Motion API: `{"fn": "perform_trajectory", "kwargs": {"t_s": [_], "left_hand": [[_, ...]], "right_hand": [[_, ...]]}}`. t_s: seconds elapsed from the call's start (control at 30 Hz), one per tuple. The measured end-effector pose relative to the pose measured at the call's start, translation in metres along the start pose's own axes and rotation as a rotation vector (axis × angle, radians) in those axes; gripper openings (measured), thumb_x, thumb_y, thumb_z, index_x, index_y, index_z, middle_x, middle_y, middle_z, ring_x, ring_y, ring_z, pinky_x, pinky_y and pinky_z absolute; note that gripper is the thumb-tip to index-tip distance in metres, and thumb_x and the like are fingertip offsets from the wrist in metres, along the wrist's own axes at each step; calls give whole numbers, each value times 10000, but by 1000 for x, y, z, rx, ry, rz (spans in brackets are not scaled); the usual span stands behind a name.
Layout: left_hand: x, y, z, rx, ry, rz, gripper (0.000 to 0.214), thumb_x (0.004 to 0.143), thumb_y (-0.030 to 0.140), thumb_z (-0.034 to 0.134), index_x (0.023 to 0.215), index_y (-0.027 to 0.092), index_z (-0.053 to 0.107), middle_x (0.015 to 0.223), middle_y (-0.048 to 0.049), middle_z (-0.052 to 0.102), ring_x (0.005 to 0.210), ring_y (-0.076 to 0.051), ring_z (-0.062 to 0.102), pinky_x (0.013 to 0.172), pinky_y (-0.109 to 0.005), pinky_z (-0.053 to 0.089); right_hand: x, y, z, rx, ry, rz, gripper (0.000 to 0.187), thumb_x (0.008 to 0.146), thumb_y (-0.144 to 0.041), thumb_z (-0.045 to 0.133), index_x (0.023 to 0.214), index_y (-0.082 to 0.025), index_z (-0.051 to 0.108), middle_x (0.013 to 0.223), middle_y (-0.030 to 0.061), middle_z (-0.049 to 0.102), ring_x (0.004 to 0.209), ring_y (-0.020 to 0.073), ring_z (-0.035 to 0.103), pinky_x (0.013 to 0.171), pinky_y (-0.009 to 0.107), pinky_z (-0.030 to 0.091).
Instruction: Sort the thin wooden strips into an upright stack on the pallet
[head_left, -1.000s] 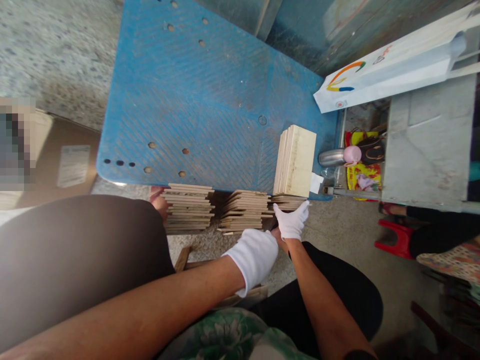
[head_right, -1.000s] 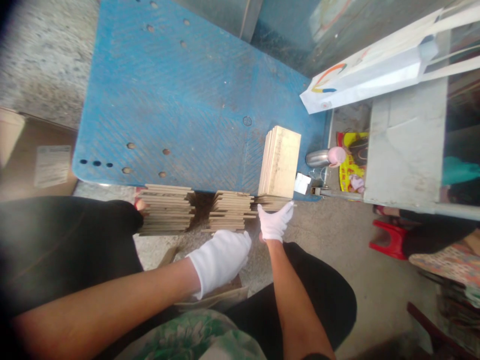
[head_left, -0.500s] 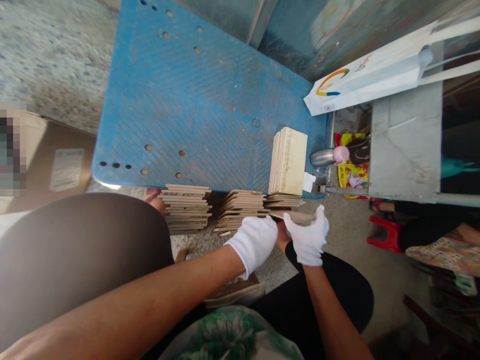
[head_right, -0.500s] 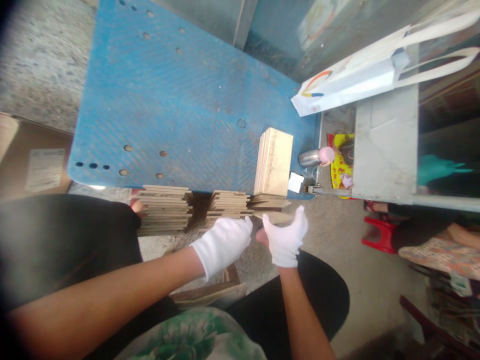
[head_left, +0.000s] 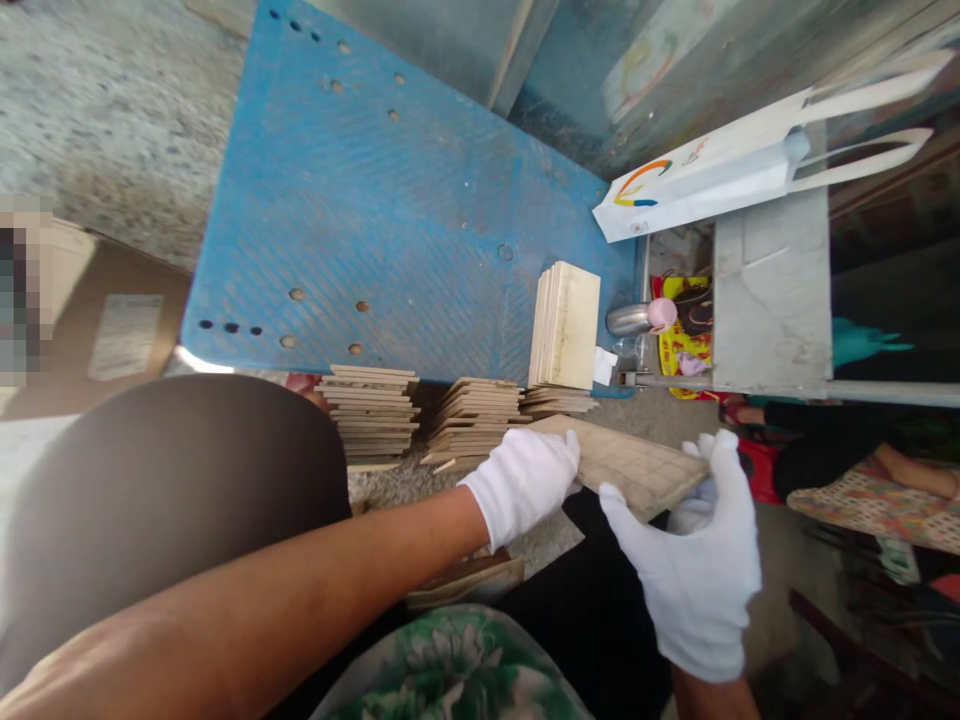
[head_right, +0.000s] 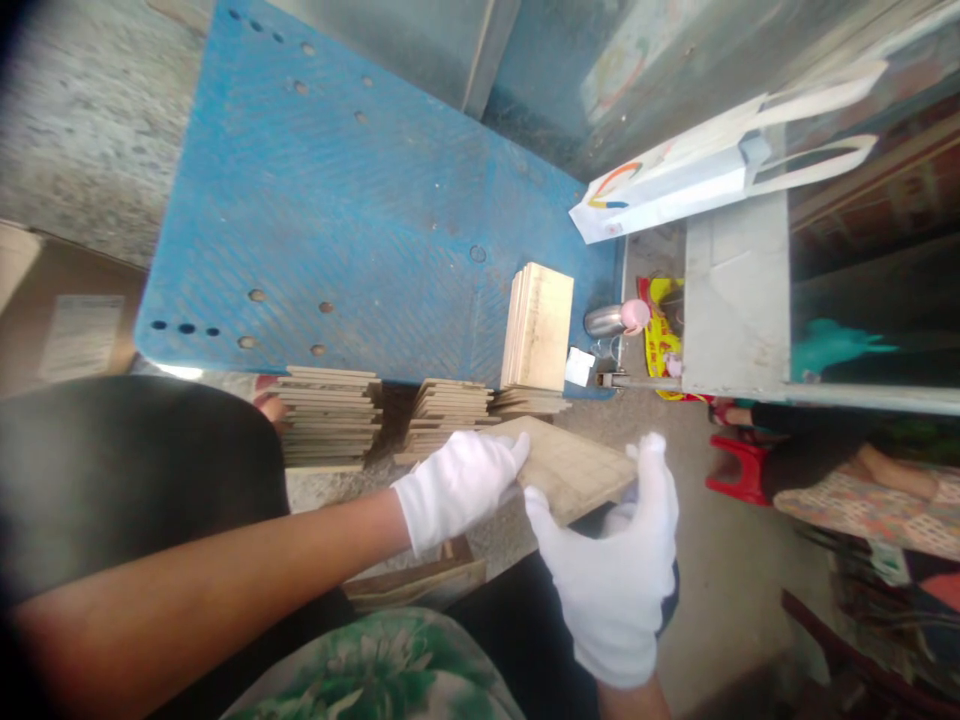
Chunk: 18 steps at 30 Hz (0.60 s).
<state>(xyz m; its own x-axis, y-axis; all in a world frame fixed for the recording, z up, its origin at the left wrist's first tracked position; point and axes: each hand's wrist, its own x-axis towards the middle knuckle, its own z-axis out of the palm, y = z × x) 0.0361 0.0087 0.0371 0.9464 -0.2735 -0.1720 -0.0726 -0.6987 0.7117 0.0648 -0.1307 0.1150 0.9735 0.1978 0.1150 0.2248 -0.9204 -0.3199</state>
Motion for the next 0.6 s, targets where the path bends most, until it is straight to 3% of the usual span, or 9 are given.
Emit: {"fn": "perform_trajectory", "kwargs": {"t_s": [0.07, 0.17, 0.33, 0.47, 0.6], "left_hand": [[1, -1, -6, -21, -11, -13, 356, 946, 182, 353, 1206, 28, 541, 845, -164, 676, 827, -277, 684, 705, -378, 545], [1, -5, -13, -96, -40, -79, 314, 935, 206, 387, 1122, 70, 600, 862, -147, 692, 830, -268, 688, 731, -364, 541], [1, -13, -16, -275, -61, -237, 346, 935, 363, 420, 974, 138, 679, 877, -125, 717, 817, -262, 693, 728, -342, 527], [5, -18, -15, -476, -45, -340, 381, 938, 393, 406, 901, 153, 700, 853, -93, 723, 768, -201, 676, 682, -276, 498], [9, -19, -18, -568, -20, -359, 408, 941, 405, 402, 843, 143, 699, 777, -76, 712, 681, -169, 646, 608, -245, 456]], "right_hand": [[4, -5, 3, 70, 5, -2, 1062, 633, -567, 750, 1509, -219, 263, 1477, 130, 396, 1313, 343, 454, 1079, 517, 412], [12, -5, 11, 205, -46, 20, 1099, 679, -540, 727, 1537, -184, 139, 1521, 154, 326, 1374, 312, 385, 1102, 485, 381], [14, 24, 41, 392, -200, 142, 1161, 692, -491, 717, 1544, -217, -23, 1578, 171, 212, 1424, 300, 302, 1113, 495, 337], [-2, 48, 72, 337, -355, 197, 1302, 590, -493, 796, 1552, -175, -21, 1543, 218, 285, 1405, 329, 332, 1108, 498, 333], [-12, 47, 88, 240, -444, 186, 1372, 510, -509, 833, 1559, -166, 18, 1454, 231, 432, 1289, 362, 491, 1017, 481, 443]]}}
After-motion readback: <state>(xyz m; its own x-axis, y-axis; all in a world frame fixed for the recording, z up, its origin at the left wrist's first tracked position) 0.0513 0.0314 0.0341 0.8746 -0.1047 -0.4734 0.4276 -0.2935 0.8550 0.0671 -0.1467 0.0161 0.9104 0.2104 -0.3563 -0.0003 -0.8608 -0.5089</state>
